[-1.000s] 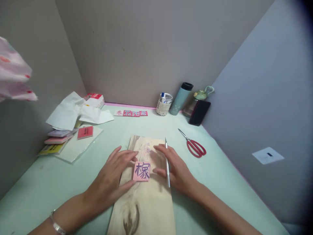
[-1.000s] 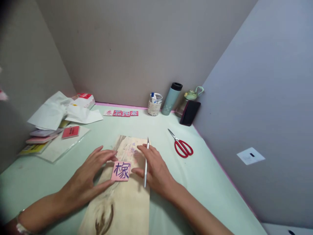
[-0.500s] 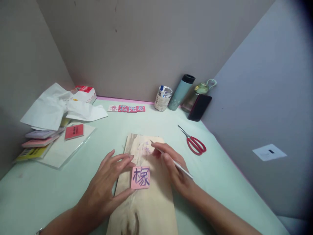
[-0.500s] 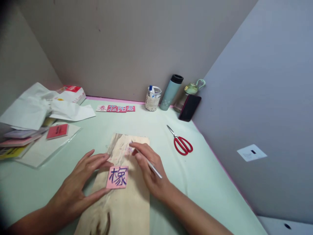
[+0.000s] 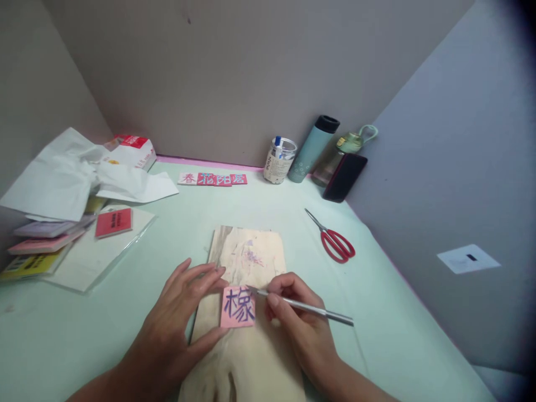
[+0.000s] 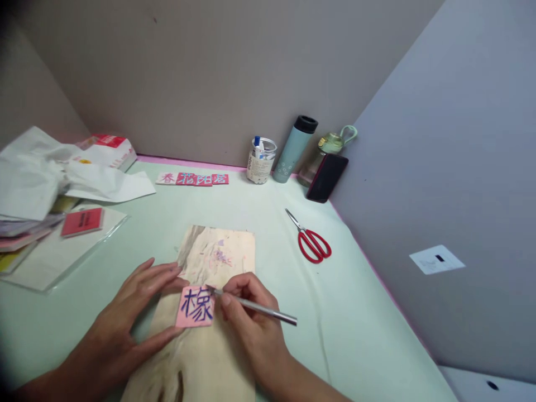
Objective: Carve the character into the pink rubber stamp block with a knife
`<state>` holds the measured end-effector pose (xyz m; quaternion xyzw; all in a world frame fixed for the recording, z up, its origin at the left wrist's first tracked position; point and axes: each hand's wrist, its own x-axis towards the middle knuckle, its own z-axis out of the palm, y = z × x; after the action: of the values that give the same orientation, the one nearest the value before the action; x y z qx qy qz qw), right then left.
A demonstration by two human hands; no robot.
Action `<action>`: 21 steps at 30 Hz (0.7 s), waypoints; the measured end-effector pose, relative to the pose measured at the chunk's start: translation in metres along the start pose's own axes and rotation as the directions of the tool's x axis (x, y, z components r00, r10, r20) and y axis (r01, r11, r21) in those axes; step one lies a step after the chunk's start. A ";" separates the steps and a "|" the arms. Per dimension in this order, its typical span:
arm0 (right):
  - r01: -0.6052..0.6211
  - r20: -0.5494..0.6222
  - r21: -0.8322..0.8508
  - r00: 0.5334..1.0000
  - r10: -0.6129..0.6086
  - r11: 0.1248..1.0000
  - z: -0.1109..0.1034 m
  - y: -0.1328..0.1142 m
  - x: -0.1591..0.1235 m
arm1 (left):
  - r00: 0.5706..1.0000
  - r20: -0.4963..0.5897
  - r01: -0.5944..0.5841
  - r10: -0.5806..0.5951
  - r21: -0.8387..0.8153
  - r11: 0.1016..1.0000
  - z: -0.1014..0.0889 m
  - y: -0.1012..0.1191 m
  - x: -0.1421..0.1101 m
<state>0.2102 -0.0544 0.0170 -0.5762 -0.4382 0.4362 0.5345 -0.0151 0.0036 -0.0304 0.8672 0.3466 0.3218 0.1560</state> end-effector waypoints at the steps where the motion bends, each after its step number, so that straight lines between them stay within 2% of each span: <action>1: 0.007 0.012 0.000 1.000 -0.007 1.000 0.000 0.000 0.000 | 1.000 0.008 -0.015 0.015 0.009 1.000 0.000 -0.002 0.000; 7: -0.008 0.013 0.057 1.000 0.007 0.998 -0.003 0.002 0.001 | 0.996 0.085 -0.024 0.023 0.012 1.000 -0.004 -0.009 -0.001; 12: 0.017 -0.047 0.136 0.999 -0.011 0.991 0.002 0.005 0.000 | 0.996 0.065 0.068 -0.068 0.008 0.998 0.007 0.012 0.000; 13: 0.026 -0.058 0.128 0.998 -0.018 0.991 0.004 0.006 0.000 | 0.996 0.062 0.056 -0.058 0.025 0.998 0.010 0.019 0.002; 16: 0.036 -0.072 0.099 0.997 -0.029 0.994 0.007 0.007 -0.002 | 0.999 -0.034 0.037 -0.035 0.082 0.996 0.018 0.035 0.012; 21: 0.082 -0.051 0.042 0.996 -0.079 0.996 0.005 0.009 -0.007 | 0.999 -0.035 0.009 -0.005 0.114 0.993 0.017 0.041 0.020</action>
<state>0.2039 -0.0600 0.0075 -0.5567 -0.4381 0.4097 0.5747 0.0276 -0.0119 -0.0138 0.8678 0.3701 0.3157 0.1012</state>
